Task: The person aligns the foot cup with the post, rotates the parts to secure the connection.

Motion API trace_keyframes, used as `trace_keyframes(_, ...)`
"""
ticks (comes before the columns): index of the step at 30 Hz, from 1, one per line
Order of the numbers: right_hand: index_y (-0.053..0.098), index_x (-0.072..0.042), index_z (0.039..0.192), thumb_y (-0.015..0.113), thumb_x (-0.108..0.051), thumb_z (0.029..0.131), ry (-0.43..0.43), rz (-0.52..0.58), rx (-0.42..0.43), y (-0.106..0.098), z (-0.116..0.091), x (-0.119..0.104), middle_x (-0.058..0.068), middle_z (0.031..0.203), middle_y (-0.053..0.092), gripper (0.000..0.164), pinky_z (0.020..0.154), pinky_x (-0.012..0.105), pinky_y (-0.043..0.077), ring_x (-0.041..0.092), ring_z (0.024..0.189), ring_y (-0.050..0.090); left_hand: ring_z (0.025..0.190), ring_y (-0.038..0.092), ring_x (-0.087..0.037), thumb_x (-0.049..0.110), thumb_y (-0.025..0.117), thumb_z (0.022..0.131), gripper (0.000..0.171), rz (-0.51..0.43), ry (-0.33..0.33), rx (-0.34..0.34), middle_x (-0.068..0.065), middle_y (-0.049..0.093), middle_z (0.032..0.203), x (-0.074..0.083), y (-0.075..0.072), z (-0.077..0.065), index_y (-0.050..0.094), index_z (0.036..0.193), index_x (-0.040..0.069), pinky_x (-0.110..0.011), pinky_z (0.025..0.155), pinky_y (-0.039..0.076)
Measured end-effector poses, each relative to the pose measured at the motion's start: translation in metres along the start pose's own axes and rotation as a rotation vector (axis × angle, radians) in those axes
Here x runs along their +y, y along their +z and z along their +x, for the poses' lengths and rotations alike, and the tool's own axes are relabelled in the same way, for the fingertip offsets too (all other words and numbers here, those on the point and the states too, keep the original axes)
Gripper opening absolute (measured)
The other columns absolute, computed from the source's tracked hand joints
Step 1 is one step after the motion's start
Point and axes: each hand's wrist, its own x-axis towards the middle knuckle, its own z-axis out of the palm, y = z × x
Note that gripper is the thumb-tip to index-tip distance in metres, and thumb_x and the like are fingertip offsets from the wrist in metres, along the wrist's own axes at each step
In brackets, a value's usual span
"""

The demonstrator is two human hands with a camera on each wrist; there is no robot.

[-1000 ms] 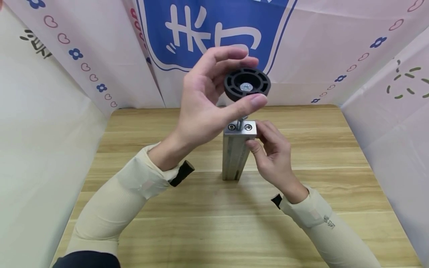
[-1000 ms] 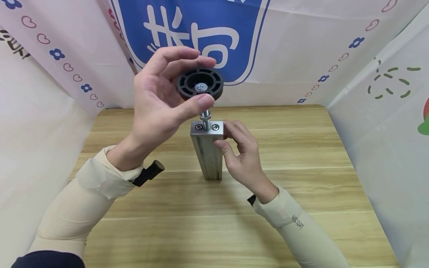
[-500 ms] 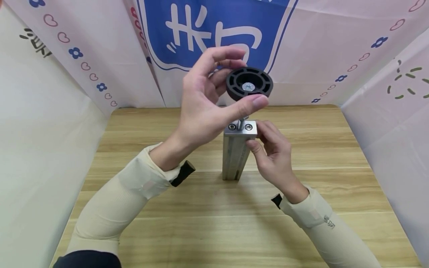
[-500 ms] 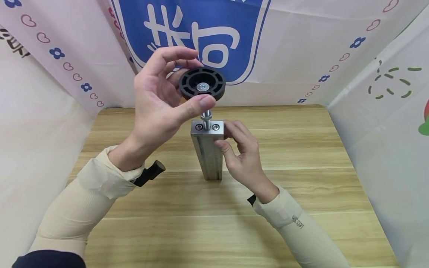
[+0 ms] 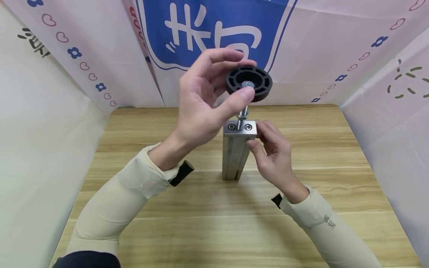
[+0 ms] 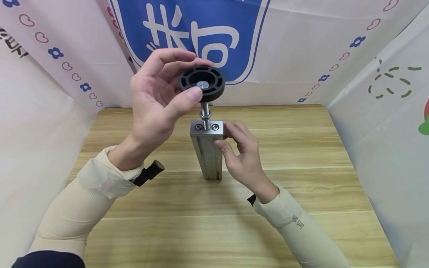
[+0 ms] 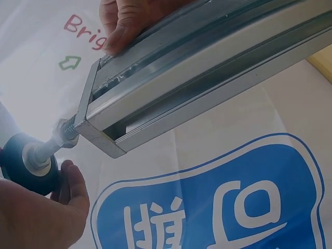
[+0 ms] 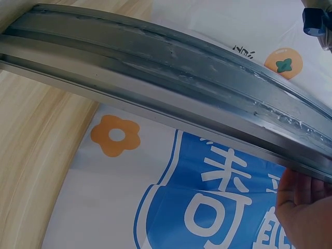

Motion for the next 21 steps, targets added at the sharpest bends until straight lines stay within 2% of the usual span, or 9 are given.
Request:
trace_keyframes(6,0.060,0.022,0.128,0.070,-0.020,0.098,-0.013,0.014,-0.002,0.0010,0.0009,-0.0003,-0.005,0.113,0.066,0.053,0.087,0.020,0.056,0.009,0.097,0.063,0.116,0.071,-0.035,0.008,0.064,0.090,0.050,-0.011,0.006,-0.021,-0.036,0.066,0.127,-0.0003,0.0008,-0.0011,0.050,0.129,-0.019,-0.050,0.099,0.060)
trace_keyframes(9,0.060,0.022,0.129,0.070,-0.020,0.098,-0.013,0.021,-0.001,0.0009,0.0008,-0.0007,-0.004,0.114,0.067,0.053,0.088,0.020,0.055,0.009,0.098,0.062,0.114,0.071,-0.033,0.005,0.068,0.087,0.051,-0.004,-0.002,-0.019,-0.033,0.066,0.126,0.0007,0.0023,-0.0004,0.051,0.129,-0.018,-0.047,0.096,0.061)
trace_keyframes(15,0.059,0.023,0.129,0.071,-0.017,0.098,-0.010,0.016,-0.005,0.0006,0.0001,-0.0002,-0.005,0.115,0.066,0.052,0.089,0.021,0.055,0.008,0.100,0.062,0.112,0.071,-0.029,-0.012,0.081,0.077,0.060,0.012,-0.005,-0.009,-0.032,0.066,0.125,0.0020,0.0054,0.0023,0.052,0.129,-0.018,-0.046,0.097,0.061)
trace_keyframes(21,0.060,0.022,0.130,0.071,-0.019,0.097,-0.002,0.006,-0.005,0.0007,-0.0003,-0.0011,-0.006,0.116,0.066,0.053,0.089,0.021,0.055,0.008,0.100,0.062,0.113,0.069,-0.027,-0.015,0.084,0.073,0.066,0.024,-0.003,0.004,-0.028,0.058,0.129,0.0022,0.0062,0.0015,0.052,0.130,-0.020,-0.045,0.098,0.061)
